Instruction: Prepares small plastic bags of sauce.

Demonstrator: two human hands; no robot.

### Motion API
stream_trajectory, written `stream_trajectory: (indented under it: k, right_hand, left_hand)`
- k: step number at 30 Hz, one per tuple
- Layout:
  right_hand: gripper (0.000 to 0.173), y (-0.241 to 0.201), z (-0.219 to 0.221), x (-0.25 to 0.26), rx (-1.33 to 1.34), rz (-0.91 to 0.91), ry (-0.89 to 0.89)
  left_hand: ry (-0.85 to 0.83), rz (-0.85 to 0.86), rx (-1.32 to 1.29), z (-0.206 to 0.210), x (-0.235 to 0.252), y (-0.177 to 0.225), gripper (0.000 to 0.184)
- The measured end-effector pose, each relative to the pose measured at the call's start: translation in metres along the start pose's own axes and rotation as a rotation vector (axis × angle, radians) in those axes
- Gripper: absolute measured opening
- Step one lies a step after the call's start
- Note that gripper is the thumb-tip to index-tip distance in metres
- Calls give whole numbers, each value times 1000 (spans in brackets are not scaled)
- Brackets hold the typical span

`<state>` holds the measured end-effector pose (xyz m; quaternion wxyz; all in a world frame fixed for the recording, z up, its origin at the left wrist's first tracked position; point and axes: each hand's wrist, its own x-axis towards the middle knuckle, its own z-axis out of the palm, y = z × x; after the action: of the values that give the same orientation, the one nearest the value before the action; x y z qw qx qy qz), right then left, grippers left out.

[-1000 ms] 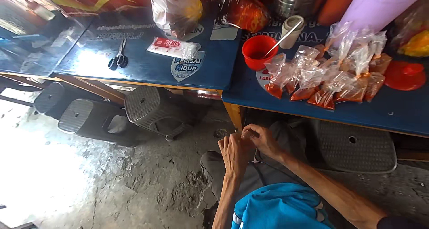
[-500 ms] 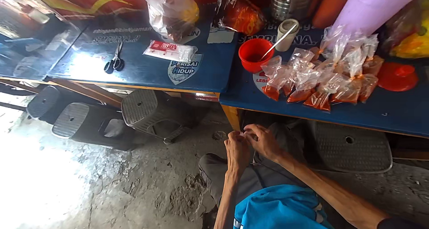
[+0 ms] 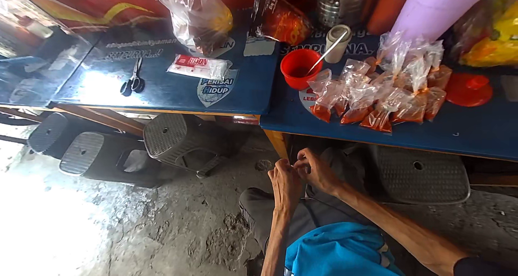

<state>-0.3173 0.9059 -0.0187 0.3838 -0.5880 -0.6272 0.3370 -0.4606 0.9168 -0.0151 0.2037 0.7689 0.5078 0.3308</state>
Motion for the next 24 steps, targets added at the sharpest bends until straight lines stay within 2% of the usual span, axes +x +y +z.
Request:
stream_trajectory:
  k: [4,13,20,24]
  right_hand:
    - [41,1,1,1,136,51,-11]
    - [35,15,-8,11,399,122,-136]
    - [36,-6,-16,6,73,173,-23]
    - [28,-15,-18,3,-121,179,17]
  left_hand:
    - [-11,-23,1,3,1,-1,37]
    - [6,-30,-48,7,-3,-5,37]
    - [18,-82,-131,2,2,-3,40]
    - [31,-166,-272,1,0,-4,44]
